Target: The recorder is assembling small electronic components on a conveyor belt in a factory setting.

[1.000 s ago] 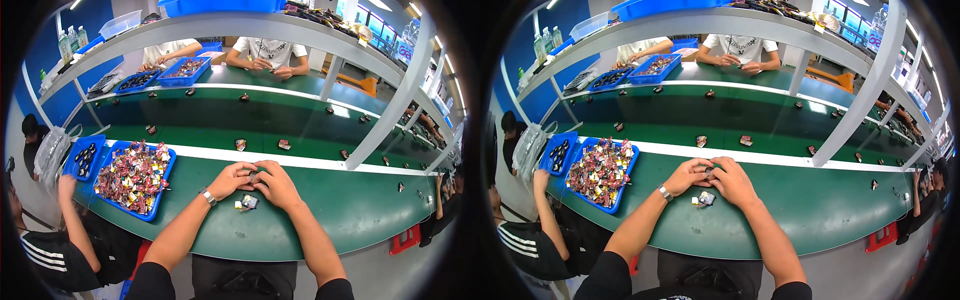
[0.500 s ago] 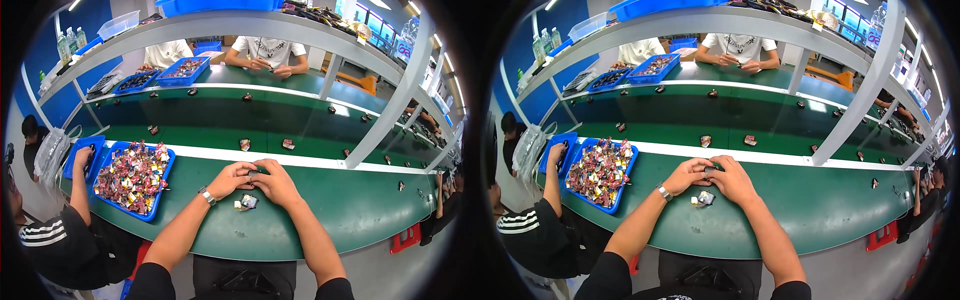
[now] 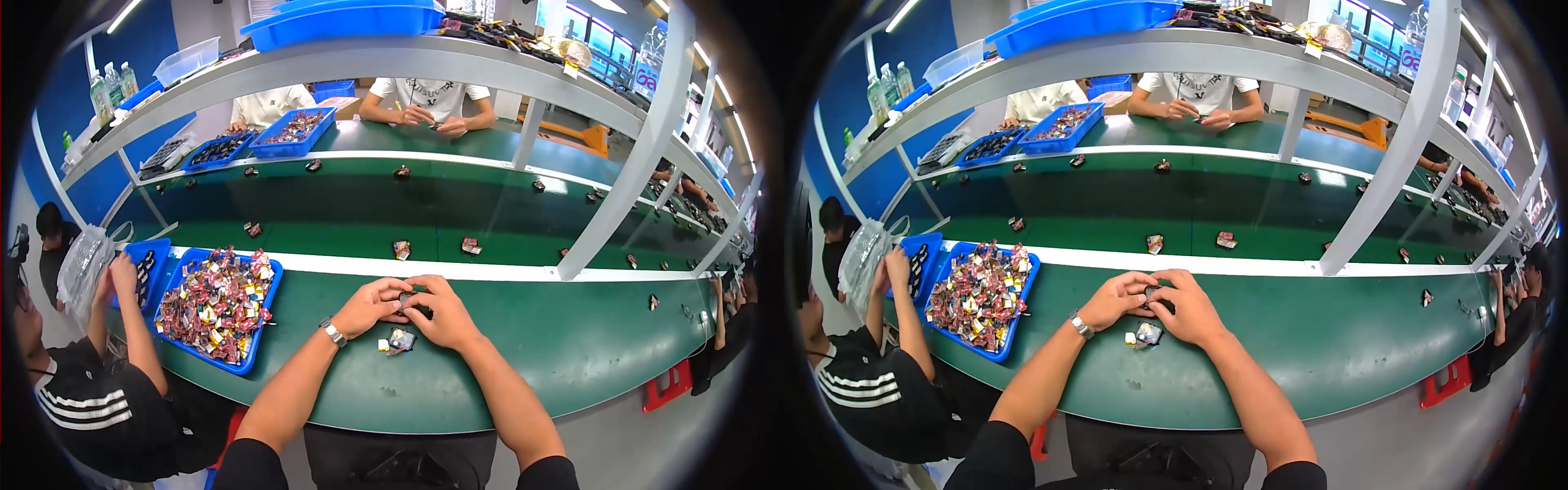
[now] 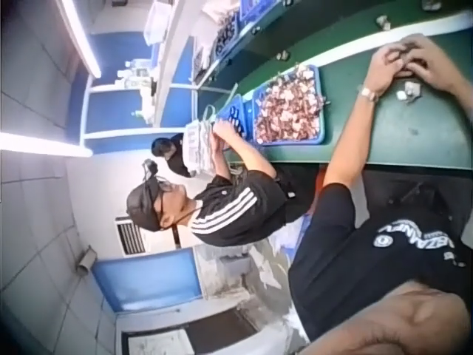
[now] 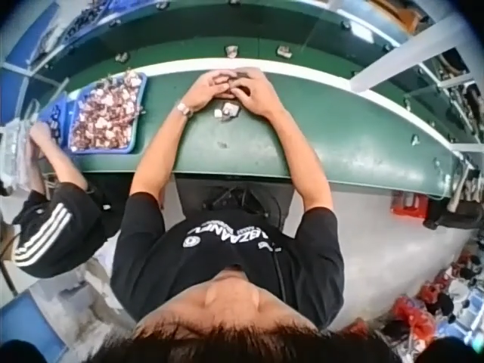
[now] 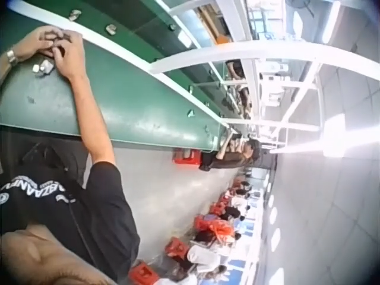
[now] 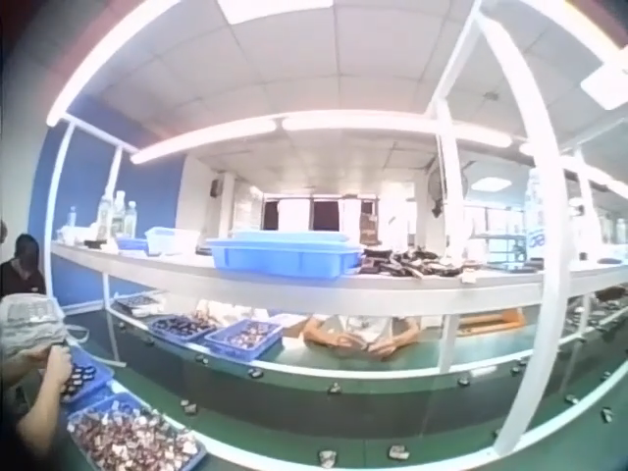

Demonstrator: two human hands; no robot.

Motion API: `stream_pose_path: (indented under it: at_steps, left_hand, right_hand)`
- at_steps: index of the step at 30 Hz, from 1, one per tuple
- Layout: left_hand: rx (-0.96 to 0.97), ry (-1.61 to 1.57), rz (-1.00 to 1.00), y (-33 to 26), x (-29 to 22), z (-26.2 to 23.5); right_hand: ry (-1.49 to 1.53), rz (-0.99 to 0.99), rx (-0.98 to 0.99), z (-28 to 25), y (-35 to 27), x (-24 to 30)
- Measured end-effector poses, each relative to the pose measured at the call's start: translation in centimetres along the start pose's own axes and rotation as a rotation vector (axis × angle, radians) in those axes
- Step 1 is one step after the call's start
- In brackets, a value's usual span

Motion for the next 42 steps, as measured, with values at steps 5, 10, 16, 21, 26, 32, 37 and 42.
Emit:
stream_pose_path:
  at_steps: [5, 10, 16, 21, 26, 32, 37, 42]
  left_hand:
    - [-0.029, 0.032, 0.02, 0.2, 0.1, 0.0]
    - [-0.064, 0.002, 0.016, 0.3, 0.6, -0.7]
    - [-0.071, -0.01, 0.008, 0.4, 0.8, -0.9]
    - [-0.081, 0.004, 0.02, 0.4, 0.9, -1.2]
    - [-0.078, -0.011, 0.028, 0.4, 0.8, -1.0]
    - [-0.065, -0.045, 0.034, 0.4, 0.8, -1.0]
    - [-0.078, -0.021, 0.062, 0.3, 0.7, -1.0]
    - [-0.106, -0.014, 0.105, 0.3, 0.2, -1.2]
  right_hand:
    - [-0.023, -0.024, -0.024, -0.2, -0.1, 0.4]
    - [-0.07, -0.026, -0.139, 0.1, -0.4, 0.2]
    - [-0.06, -0.013, -0.186, -0.1, -0.6, 0.3]
    - [-0.043, 0.019, -0.22, 0.1, -0.8, -0.2]
    - [0.051, 0.099, -0.263, 0.4, -1.2, -1.8]
    - [0.144, 0.173, -0.236, 0.7, -1.3, -2.9]
    - [0.142, 0.185, -0.204, 1.1, -1.2, -2.7]
    - [0.095, 0.108, -0.237, 0.4, -0.9, -1.3]
Point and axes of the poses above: each hand's wrist, its own y-axis towards the middle knuckle, its own z-axis out of the palm, x = y × z, the point moved 10 cm from there along y, towards the middle knuckle, and after that the axes turned 1 degree about x, right-handed, at the moved point
